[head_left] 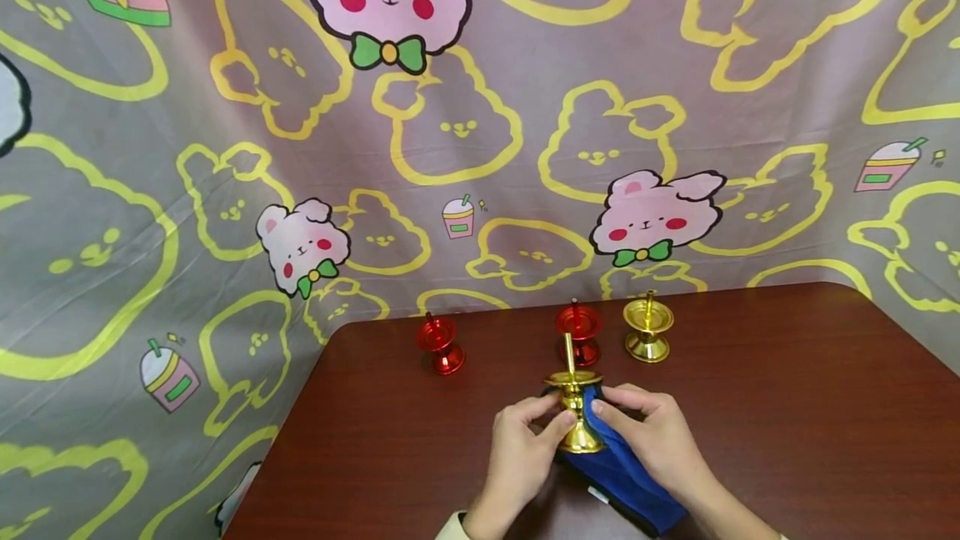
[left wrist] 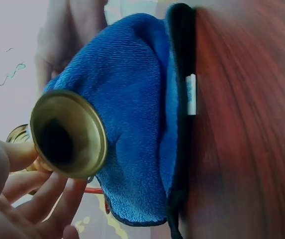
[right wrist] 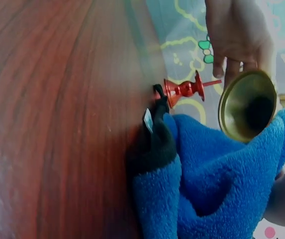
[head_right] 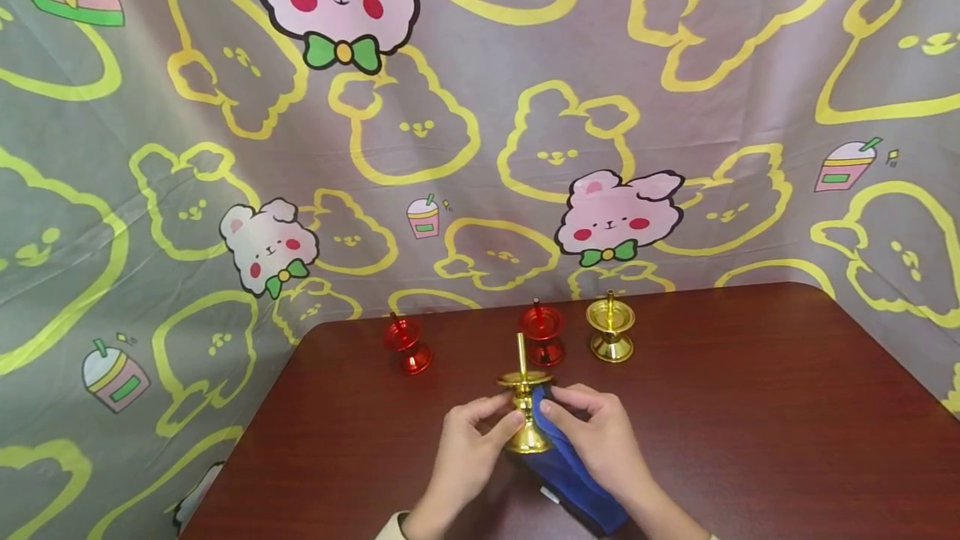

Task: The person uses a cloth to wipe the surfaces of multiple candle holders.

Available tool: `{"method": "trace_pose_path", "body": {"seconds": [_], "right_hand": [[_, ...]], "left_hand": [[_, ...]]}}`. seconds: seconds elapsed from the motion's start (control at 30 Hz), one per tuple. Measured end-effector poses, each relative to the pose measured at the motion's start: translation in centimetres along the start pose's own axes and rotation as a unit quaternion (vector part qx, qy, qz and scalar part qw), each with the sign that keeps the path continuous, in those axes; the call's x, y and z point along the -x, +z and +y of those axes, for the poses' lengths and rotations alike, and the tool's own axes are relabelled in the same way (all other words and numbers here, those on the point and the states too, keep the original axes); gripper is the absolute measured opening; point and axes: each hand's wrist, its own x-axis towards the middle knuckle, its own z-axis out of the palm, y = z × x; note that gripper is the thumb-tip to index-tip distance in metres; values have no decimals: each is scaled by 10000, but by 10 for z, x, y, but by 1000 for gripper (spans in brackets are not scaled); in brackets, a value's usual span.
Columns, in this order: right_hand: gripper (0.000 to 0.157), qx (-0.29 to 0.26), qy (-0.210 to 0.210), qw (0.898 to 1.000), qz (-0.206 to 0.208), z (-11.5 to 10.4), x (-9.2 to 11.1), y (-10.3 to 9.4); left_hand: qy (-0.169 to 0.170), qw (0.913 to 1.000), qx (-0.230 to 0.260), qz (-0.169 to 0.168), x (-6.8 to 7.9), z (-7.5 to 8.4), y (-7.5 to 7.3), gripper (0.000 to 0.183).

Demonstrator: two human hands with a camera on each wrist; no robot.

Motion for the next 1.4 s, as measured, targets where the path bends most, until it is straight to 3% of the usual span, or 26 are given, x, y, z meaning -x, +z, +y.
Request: {"method": "trace_pose_path", "body": {"seconds": [0.1, 0.23, 0.3, 0.4, 0.5, 0.57, 0.63, 0.7, 0.8, 0.9, 1.03, 1.2, 1.4], "right_hand": [[19, 452, -125, 9985, 268, -1, 2, 5], [20, 818, -79, 9946, 628, -1, 5, 13], [20, 865, -3, 9936, 727, -1, 6, 15], [20, 700, 233, 9949, 685, -1, 6, 15], [25, 180, 749, 9962, 400, 0, 3, 9], [32, -332, 1129, 9930, 87, 1, 0, 2], [38, -956, 1418, 9845, -376, 3, -3, -6], [36, -1595, 1511, 9714, -897, 7, -6, -14], [25, -2437, 1338, 9453, -1706, 14, -8, -23], [26, -2973, 1110, 9240, -2132, 20, -7, -26], [28, -3234, 1178, 9136, -2165, 22, -3, -24], [24, -3107, 1353, 9158, -2158, 21, -2, -22], [23, -2982, 1271, 9214, -2145, 21, -2, -21]], "left_hand": [[443, 9952, -801, 358, 0, -1, 3, 29], [1005, 9762, -1724, 849, 0, -5, 9, 29], [1106, 9702, -1911, 993, 0, -7, 11, 30], [1084, 9707, -1877, 1038, 1, -9, 13, 31], [1029, 9767, -1644, 921, 1, -11, 11, 31], [1019, 9845, -1208, 762, 1, -12, 9, 28], [847, 9940, -439, 542, 1, -13, 6, 26], [527, 9971, 461, 305, 0, -15, 3, 23], [-141, 9870, 1600, 12, -2, -17, -1, 20], [-620, 9757, 2091, -228, -3, -19, -3, 19], [-861, 9690, 2232, -611, -1, -21, -3, 25], [-691, 9741, 1956, -903, 0, -22, -4, 27], [-410, 9793, 1689, -1038, 0, -21, -5, 25]]}}
